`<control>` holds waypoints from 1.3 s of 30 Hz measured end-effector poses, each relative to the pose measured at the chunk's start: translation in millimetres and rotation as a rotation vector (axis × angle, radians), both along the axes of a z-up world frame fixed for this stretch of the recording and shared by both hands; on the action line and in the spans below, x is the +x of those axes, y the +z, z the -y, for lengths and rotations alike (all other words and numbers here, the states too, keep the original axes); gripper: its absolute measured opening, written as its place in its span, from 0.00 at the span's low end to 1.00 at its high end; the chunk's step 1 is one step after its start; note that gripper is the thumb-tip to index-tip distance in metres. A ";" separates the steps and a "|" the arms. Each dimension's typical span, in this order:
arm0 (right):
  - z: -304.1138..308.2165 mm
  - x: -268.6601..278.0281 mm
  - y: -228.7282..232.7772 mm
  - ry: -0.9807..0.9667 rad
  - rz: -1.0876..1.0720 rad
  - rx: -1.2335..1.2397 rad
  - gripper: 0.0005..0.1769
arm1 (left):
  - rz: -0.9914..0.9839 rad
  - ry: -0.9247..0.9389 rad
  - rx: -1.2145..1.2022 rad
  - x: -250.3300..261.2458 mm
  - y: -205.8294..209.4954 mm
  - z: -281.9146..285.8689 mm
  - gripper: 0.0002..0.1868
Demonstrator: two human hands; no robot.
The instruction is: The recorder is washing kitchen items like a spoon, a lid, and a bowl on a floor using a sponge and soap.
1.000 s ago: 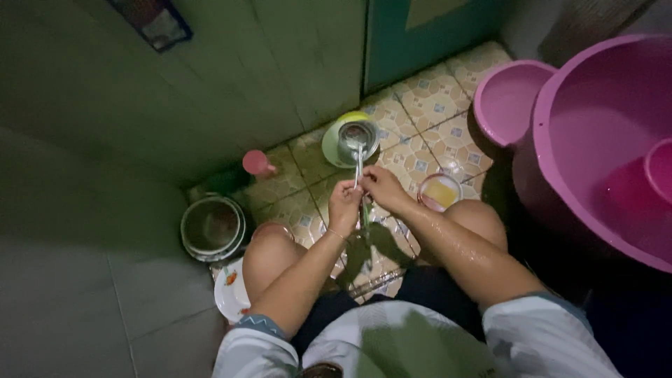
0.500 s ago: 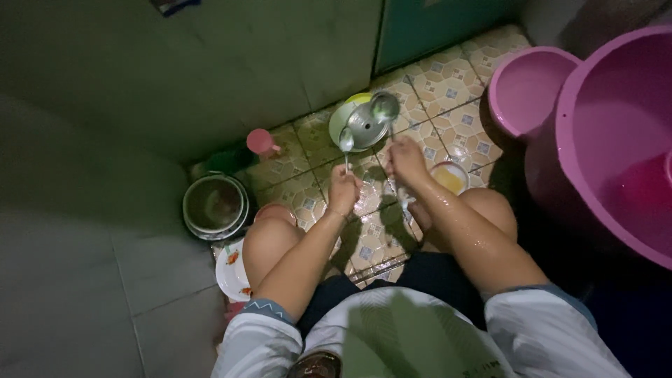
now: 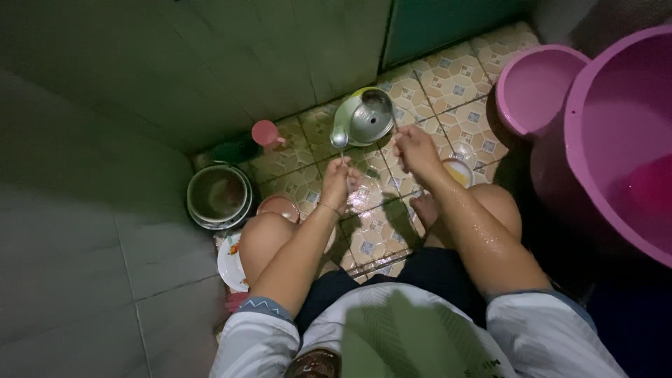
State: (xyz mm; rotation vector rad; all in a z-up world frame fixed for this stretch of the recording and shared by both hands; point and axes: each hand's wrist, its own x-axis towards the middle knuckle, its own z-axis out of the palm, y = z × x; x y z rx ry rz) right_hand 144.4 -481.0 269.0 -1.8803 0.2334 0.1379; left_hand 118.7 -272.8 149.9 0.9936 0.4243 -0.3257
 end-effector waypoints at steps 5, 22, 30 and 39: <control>-16.8 -10.8 -15.2 0.073 -0.172 0.355 0.12 | -0.074 -0.019 -0.146 5.4 -7.8 -1.8 0.06; -41.3 -27.6 -4.1 0.154 -0.082 0.207 0.10 | -0.048 -0.175 -0.280 9.1 9.1 12.1 0.13; -53.7 -36.4 -16.2 0.252 0.075 0.021 0.10 | 0.024 -0.175 -0.298 7.6 -7.9 19.9 0.09; -63.5 -39.5 -1.6 0.202 0.106 -0.085 0.12 | -0.058 -0.211 -0.300 11.7 6.4 19.8 0.23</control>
